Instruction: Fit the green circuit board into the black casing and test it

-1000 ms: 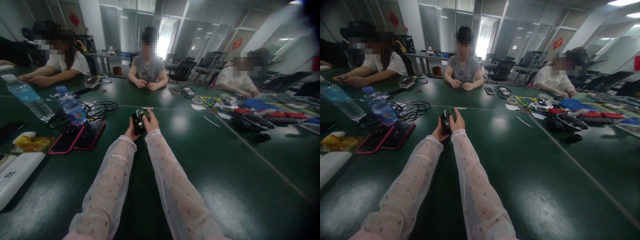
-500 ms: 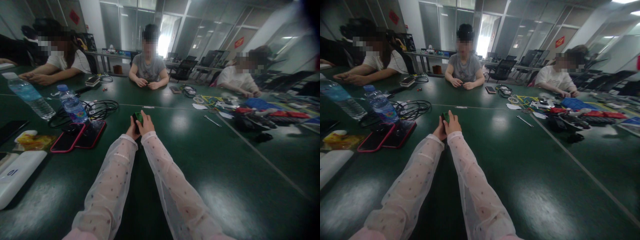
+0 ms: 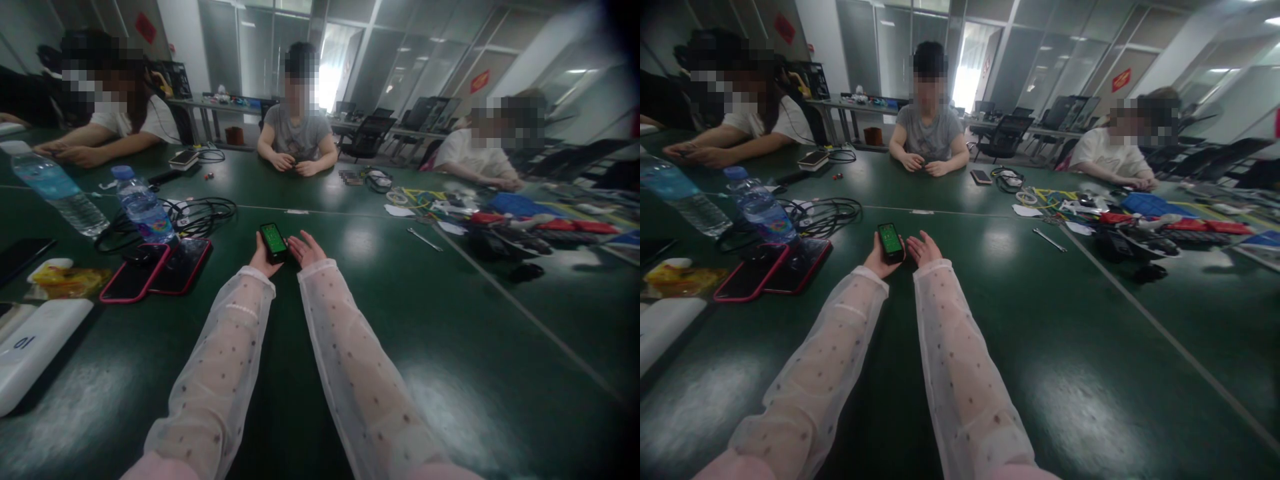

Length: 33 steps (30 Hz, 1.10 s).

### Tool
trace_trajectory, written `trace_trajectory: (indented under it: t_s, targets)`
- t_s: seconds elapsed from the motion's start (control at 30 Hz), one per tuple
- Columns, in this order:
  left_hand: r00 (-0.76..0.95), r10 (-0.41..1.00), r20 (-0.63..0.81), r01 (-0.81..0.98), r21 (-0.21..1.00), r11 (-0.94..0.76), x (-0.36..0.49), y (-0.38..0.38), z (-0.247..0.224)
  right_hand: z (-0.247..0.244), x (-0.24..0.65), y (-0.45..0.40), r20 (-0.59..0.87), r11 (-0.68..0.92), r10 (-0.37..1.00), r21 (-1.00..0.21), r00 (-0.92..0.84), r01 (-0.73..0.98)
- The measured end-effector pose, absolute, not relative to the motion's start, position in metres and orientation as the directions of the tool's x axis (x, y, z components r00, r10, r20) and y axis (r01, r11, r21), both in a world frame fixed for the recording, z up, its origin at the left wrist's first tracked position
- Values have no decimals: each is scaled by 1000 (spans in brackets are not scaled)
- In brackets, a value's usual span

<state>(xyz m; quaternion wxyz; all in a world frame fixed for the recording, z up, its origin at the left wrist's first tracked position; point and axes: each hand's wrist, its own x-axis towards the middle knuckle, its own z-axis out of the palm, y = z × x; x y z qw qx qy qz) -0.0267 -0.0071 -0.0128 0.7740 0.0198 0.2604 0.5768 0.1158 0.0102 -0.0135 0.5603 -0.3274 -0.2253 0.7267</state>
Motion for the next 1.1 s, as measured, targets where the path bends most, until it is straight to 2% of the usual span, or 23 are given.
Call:
trace_trajectory:
  t_s: [0.07, 0.17, 0.53, 1.1]
  targets:
    - [208, 906, -369, -885, 324, 335, -26, -8, -12, -23, 124, 10, -250, -324, 944, -574, -215, -752]
    - [214, 909, -357, -882, 329, 337, -26, -8, -13, -30, 131, 11, -243, -319, 944, -513, -222, -797]
    - [186, 900, -394, -813, 452, 366, -24, -10, -7, -28, 128, 11, -244, -319, 945, -534, -218, -783]
    - [206, 918, -340, -795, 488, 359, -23, -12, -3, -23, 127, 8, -257, -321, 943, -552, -209, -770]
